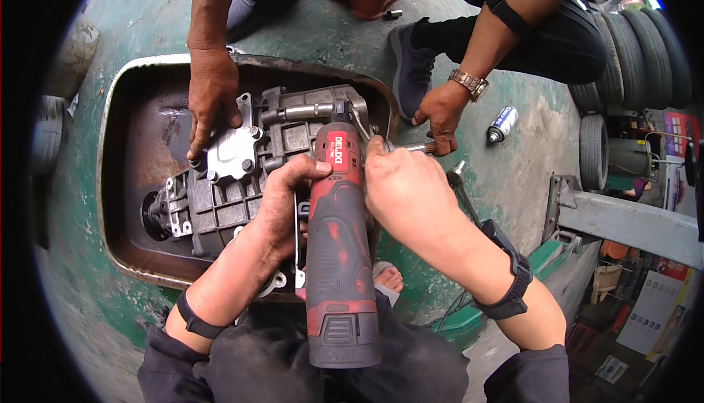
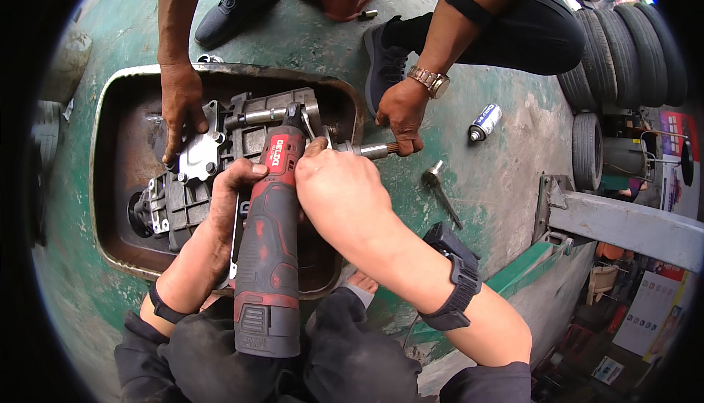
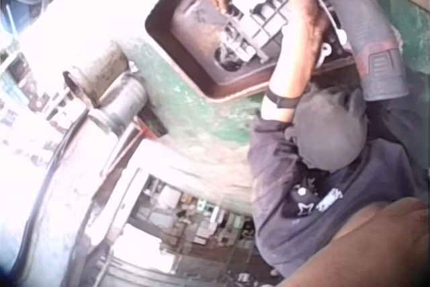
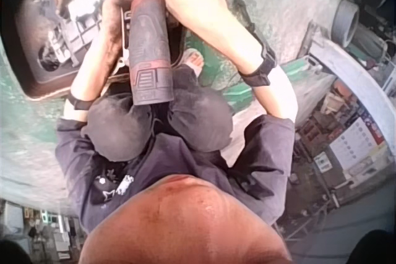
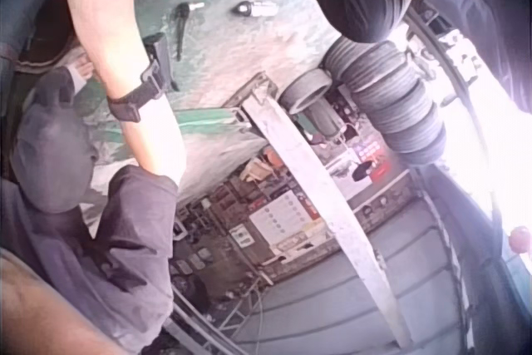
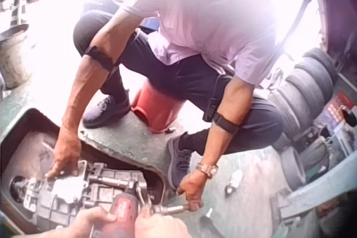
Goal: The person is disassembling a gearbox. They remove bolts using a wrench and a power ratchet, then lift out internal components from the metal casing.
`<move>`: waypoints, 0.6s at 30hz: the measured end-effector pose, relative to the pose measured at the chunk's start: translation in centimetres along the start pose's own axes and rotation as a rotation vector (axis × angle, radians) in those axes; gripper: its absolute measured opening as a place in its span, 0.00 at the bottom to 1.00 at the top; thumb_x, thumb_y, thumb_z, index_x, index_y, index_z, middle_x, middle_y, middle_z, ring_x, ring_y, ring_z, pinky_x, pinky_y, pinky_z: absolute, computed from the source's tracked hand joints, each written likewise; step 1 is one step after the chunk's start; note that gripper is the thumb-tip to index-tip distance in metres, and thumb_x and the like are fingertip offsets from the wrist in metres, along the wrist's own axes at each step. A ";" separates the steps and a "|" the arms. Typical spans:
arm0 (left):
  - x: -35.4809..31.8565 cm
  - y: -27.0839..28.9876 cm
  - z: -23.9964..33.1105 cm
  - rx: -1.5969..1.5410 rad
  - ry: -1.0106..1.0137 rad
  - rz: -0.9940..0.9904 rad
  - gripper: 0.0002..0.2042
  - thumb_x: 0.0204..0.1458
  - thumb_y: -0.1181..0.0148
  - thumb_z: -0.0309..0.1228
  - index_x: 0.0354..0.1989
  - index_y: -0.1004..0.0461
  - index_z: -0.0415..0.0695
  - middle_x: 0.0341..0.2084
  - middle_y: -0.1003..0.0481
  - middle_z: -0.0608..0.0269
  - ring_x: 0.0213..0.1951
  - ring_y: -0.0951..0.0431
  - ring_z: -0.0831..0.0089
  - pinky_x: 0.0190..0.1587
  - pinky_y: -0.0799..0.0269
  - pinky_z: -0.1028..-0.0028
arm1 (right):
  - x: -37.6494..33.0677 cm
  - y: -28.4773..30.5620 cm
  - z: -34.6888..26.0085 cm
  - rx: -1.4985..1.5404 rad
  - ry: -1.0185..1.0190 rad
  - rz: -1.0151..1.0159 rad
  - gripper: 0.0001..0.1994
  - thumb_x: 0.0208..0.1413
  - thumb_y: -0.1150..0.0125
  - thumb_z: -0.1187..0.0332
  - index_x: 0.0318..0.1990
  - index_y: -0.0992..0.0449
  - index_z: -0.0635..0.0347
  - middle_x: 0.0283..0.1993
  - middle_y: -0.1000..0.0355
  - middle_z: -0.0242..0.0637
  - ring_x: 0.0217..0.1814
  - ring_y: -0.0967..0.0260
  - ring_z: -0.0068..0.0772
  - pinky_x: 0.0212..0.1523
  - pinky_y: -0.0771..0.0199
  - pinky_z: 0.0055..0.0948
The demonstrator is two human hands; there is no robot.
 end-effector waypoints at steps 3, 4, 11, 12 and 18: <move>0.1 0.5 0.7 0.127 -0.112 0.081 0.18 0.44 0.44 0.43 0.35 0.27 0.39 0.24 0.24 0.59 0.18 0.25 0.72 0.15 0.35 0.80 | 0.3 0.2 -0.9 -0.082 -0.011 -0.065 0.12 0.47 0.46 0.76 0.37 0.26 0.77 0.22 0.26 0.46 0.24 0.24 0.41 0.24 0.23 0.35; 0.2 0.3 0.6 0.091 -0.084 0.029 0.21 0.43 0.44 0.43 0.38 0.28 0.37 0.26 0.23 0.55 0.20 0.23 0.67 0.20 0.29 0.74 | 0.4 0.5 -0.9 -0.091 -0.004 -0.072 0.11 0.46 0.46 0.76 0.35 0.25 0.76 0.22 0.26 0.46 0.24 0.23 0.41 0.24 0.23 0.35; -0.1 -0.5 0.4 -0.017 0.013 -0.098 0.25 0.43 0.46 0.43 0.43 0.28 0.34 0.30 0.22 0.46 0.26 0.20 0.57 0.32 0.19 0.63 | 2.6 2.4 -0.5 -0.197 0.145 -0.114 0.05 0.42 0.38 0.72 0.28 0.19 0.57 0.27 0.23 0.37 0.31 0.22 0.37 0.32 0.22 0.33; -0.3 -0.6 0.4 -0.031 0.016 -0.074 0.24 0.43 0.46 0.42 0.43 0.28 0.34 0.30 0.22 0.48 0.27 0.20 0.58 0.32 0.20 0.64 | 3.0 2.4 -0.9 -0.219 0.179 -0.139 0.05 0.40 0.36 0.72 0.29 0.19 0.56 0.28 0.23 0.36 0.31 0.21 0.36 0.32 0.22 0.32; -0.9 -1.4 0.5 -0.079 0.050 -0.087 0.23 0.44 0.44 0.42 0.42 0.28 0.35 0.30 0.23 0.54 0.27 0.21 0.64 0.34 0.22 0.67 | 3.9 2.1 -0.8 -0.068 0.058 -0.231 0.12 0.39 0.34 0.72 0.36 0.21 0.61 0.36 0.22 0.43 0.38 0.22 0.43 0.38 0.21 0.35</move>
Point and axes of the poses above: each hand's wrist, its own x-axis towards the middle knuckle, its own y-axis out of the back of the hand, z = x × y, the point moved 5 cm from there along x, towards the middle knuckle
